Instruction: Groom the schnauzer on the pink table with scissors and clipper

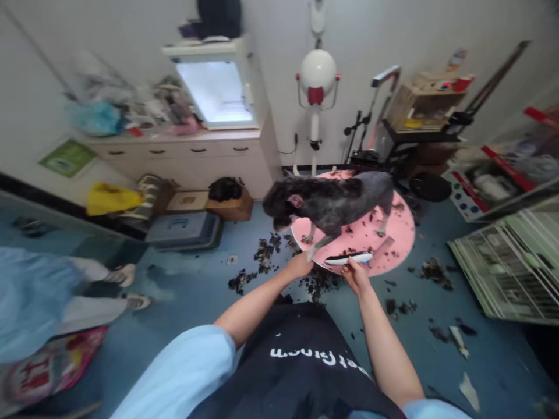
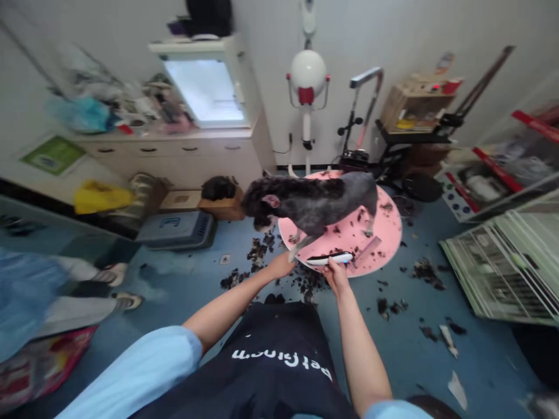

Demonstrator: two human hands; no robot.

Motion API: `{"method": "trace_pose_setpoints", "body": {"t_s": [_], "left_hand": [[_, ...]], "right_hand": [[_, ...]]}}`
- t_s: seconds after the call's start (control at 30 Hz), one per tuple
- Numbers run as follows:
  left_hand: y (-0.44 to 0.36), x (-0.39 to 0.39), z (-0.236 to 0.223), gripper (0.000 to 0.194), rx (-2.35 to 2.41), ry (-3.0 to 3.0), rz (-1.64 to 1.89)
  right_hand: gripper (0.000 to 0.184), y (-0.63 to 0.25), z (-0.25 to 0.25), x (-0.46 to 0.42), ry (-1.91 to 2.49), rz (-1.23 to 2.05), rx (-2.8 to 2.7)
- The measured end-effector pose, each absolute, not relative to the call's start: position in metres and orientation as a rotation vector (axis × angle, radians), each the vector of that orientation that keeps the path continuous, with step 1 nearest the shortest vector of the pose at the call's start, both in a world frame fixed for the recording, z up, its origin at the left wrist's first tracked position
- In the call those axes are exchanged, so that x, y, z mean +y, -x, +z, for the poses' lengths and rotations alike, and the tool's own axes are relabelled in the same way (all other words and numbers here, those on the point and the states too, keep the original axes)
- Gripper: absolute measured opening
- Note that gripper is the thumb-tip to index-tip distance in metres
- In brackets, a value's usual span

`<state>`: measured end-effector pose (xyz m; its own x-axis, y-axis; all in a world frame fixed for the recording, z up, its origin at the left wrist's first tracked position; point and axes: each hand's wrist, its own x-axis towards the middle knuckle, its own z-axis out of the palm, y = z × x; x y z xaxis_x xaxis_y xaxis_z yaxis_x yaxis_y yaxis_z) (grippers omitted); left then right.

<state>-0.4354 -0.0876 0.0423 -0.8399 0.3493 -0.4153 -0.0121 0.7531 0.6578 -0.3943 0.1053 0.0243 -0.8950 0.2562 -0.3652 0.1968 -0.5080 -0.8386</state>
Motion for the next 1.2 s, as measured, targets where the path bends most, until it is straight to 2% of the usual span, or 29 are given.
{"method": "trace_pose_setpoints", "body": {"t_s": [0.13, 0.23, 0.43, 0.73, 1.03, 1.2], "left_hand": [[0.407, -0.094, 0.034, 0.022, 2.294, -0.247, 0.819], [0.389, -0.094, 0.039, 0.016, 2.216, -0.237, 0.838], [0.375, -0.093, 0.047, 0.018, 2.091, -0.204, 0.94], [0.368, -0.103, 0.058, 0.019, 1.919, -0.185, 0.996], [0.362, -0.115, 0.051, 0.015, 2.109, -0.157, 0.904], [0.36, -0.124, 0.049, 0.014, 2.096, -0.195, 0.968]], "right_hand": [[0.044, 0.422, 0.022, 0.114, 0.73, 2.477, -1.451], [0.036, 0.419, 0.018, 0.105, 0.713, 2.459, -1.444], [0.038, 0.38, 0.013, 0.079, 0.714, 2.524, -1.389], [0.038, 0.378, 0.02, 0.066, 0.669, 2.561, -1.397], [0.033, 0.365, 0.032, 0.047, 0.66, 2.41, -1.621], [0.032, 0.36, 0.024, 0.041, 0.593, 2.59, -1.61]]}}
